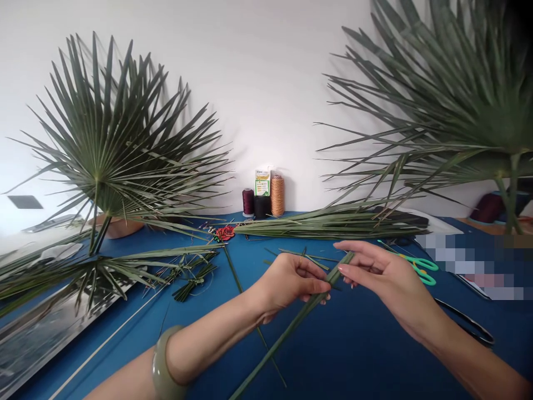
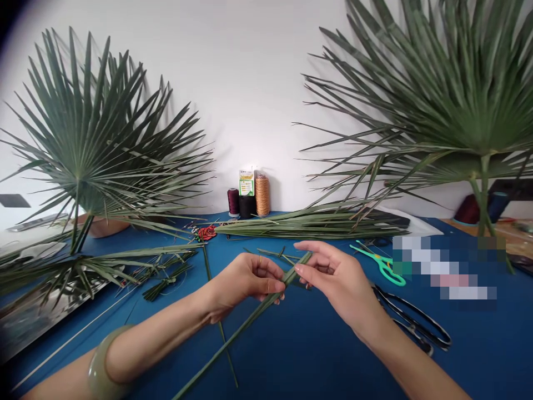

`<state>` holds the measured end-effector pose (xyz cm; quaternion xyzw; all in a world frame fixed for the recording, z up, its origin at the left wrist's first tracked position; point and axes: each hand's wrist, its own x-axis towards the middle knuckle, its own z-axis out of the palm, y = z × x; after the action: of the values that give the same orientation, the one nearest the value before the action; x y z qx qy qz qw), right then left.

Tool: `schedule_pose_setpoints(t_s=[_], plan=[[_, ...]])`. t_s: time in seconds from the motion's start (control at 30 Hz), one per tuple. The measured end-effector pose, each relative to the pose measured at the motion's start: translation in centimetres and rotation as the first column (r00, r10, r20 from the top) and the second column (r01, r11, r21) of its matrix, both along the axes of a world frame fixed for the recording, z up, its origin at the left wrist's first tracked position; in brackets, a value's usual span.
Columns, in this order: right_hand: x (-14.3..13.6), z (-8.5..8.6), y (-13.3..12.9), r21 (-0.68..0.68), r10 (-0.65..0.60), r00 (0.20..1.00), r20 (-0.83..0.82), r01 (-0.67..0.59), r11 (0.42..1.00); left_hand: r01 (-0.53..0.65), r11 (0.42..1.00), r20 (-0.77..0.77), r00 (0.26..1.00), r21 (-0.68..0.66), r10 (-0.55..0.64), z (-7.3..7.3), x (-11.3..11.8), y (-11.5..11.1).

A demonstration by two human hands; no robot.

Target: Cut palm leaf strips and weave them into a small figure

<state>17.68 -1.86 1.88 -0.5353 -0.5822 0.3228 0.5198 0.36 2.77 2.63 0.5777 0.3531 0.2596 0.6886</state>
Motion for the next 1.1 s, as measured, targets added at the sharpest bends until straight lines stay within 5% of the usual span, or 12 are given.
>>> schedule_pose_setpoints(t_s=[0.2, 0.3, 0.53, 0.73, 0.93, 1.1], plan=[[3.3, -1.5, 3.6, 0.001, -0.123, 0.986, 0.109, 0.124, 0.992, -0.034, 0.996, -0.016, 0.999, -0.079, 0.033, -1.8, -0.2, 2.5], [6.1, -1.4, 6.5, 0.012, -0.209, 0.949, 0.236, 0.212, 0.977, -0.156, 0.978, -0.021, 0.988, -0.136, 0.154, -3.5, -0.2, 4.6], [6.4, -3.4, 11.0, -0.171, 0.122, 0.752, 0.648, -0.013, 0.985, -0.254, 0.946, 0.044, 0.962, -0.201, 0.268, -5.2, -0.2, 7.3], [6.3, -5.5, 12.5, -0.144, 0.115, 0.624, 0.773, -0.004, 0.99, -0.192, 0.933, 0.114, 0.965, -0.304, 0.235, -6.1, -0.7, 8.2], [6.3, -4.3, 12.1, -0.044, 0.103, 0.759, 0.643, -0.097, 0.994, -0.159, 0.908, 0.154, 0.96, -0.387, 0.234, -6.3, -0.9, 9.0], [6.1, -1.9, 11.7, 0.004, 0.147, 0.93, 0.337, -0.157, 0.988, -0.137, 0.905, 0.182, 0.957, -0.403, 0.226, -6.2, -1.2, 8.7]])
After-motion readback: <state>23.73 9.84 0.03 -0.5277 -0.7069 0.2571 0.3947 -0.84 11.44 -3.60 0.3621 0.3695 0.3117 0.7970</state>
